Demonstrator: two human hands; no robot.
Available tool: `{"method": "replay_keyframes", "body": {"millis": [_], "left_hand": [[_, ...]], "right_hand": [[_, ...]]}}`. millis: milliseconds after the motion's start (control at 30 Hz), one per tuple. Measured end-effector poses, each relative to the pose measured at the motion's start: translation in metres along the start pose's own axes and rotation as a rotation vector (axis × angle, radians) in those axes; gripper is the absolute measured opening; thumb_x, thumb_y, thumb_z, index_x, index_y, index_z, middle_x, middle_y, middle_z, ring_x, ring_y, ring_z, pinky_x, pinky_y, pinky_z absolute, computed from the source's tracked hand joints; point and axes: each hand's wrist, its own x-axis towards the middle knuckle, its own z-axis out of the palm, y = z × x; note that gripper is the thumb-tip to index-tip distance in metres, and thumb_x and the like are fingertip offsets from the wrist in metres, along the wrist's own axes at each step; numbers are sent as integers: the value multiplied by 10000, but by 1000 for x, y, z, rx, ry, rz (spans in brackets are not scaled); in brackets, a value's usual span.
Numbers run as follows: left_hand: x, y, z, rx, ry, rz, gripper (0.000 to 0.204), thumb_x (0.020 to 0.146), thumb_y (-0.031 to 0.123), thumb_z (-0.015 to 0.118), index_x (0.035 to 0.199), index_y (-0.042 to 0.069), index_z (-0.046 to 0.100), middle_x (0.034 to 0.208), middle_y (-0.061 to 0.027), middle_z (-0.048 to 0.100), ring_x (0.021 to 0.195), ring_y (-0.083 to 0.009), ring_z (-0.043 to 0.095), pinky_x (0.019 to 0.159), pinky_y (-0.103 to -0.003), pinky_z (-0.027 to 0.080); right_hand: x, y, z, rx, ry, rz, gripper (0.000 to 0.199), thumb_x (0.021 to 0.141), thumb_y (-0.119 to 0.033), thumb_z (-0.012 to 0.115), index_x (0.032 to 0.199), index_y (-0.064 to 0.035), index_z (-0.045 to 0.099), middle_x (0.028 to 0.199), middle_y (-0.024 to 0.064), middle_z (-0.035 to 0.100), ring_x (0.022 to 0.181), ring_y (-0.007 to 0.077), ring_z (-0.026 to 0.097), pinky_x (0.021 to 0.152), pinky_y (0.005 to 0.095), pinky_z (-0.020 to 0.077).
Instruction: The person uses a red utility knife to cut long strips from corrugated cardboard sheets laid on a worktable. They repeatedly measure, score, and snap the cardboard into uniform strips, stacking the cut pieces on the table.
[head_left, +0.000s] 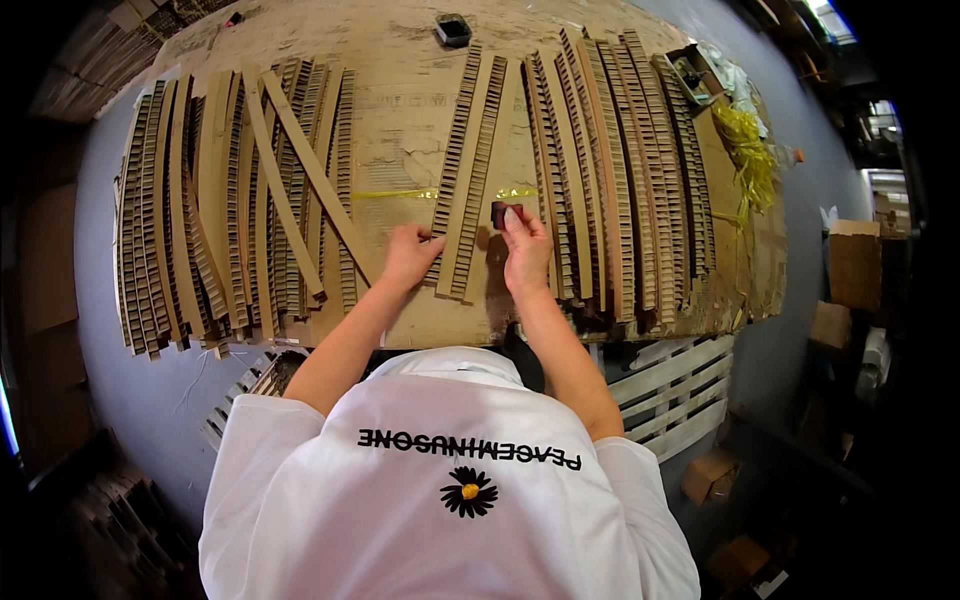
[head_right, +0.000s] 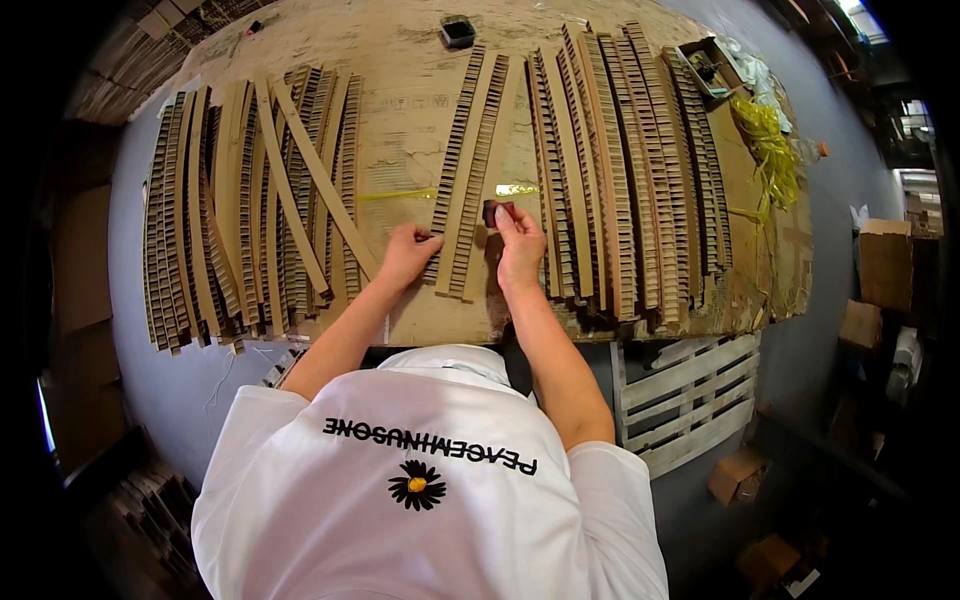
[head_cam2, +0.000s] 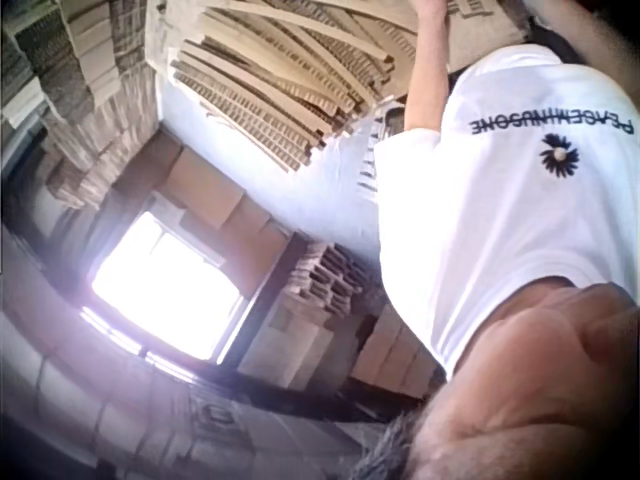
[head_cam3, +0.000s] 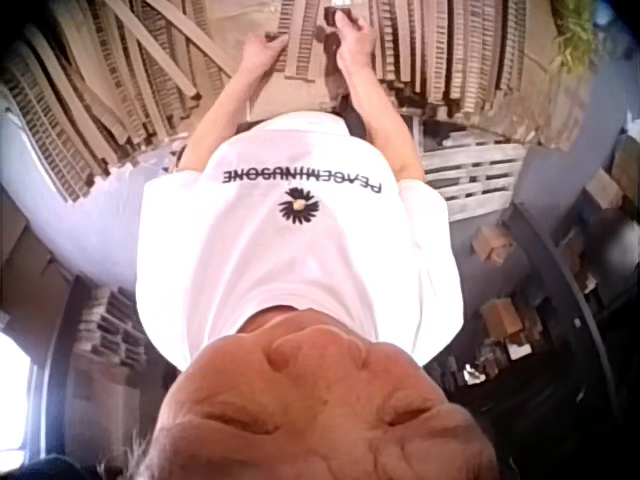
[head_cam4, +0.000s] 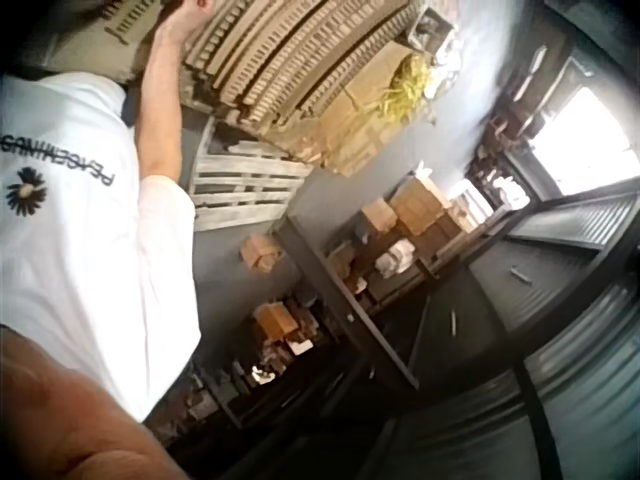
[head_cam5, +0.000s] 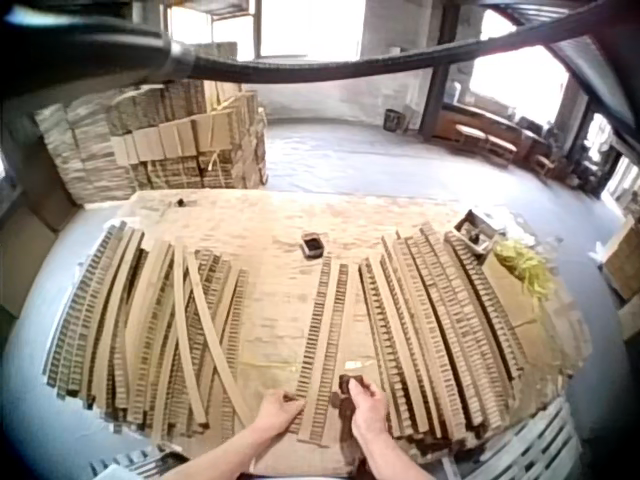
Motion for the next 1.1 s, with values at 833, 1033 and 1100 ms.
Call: {"method": "replay_keyframes", "body": {"millis": [833, 1033, 1100], "left_hand": [[-48, 35, 37, 783, 202, 549, 105, 803, 138, 654, 890, 81, 668, 948, -96, 587, 919, -289, 607, 746, -428, 482], [-46, 51, 59, 816, 213, 463, 117, 833, 115, 642, 937, 66, 664, 995, -118, 589, 935, -305, 614, 758, -445, 492], [-43, 58, 68, 813, 194, 382, 129, 836, 105, 648, 957, 64, 664, 1012, -128, 589, 950, -311, 621, 761, -448, 507]], "right_hand": [[3, 5, -4, -40, 32, 114, 149, 970, -165, 743, 1073, -68, 698, 1003, 29, 735, 832, 126, 682, 762, 271, 560], [10, -9, -12, -1, -9, 193, 136, 961, -125, 747, 1063, -42, 710, 978, 22, 725, 812, 115, 665, 739, 251, 547], [14, -15, -23, 62, 3, 218, 130, 964, -121, 740, 1065, -44, 712, 973, 21, 725, 811, 120, 667, 737, 253, 546]]}}
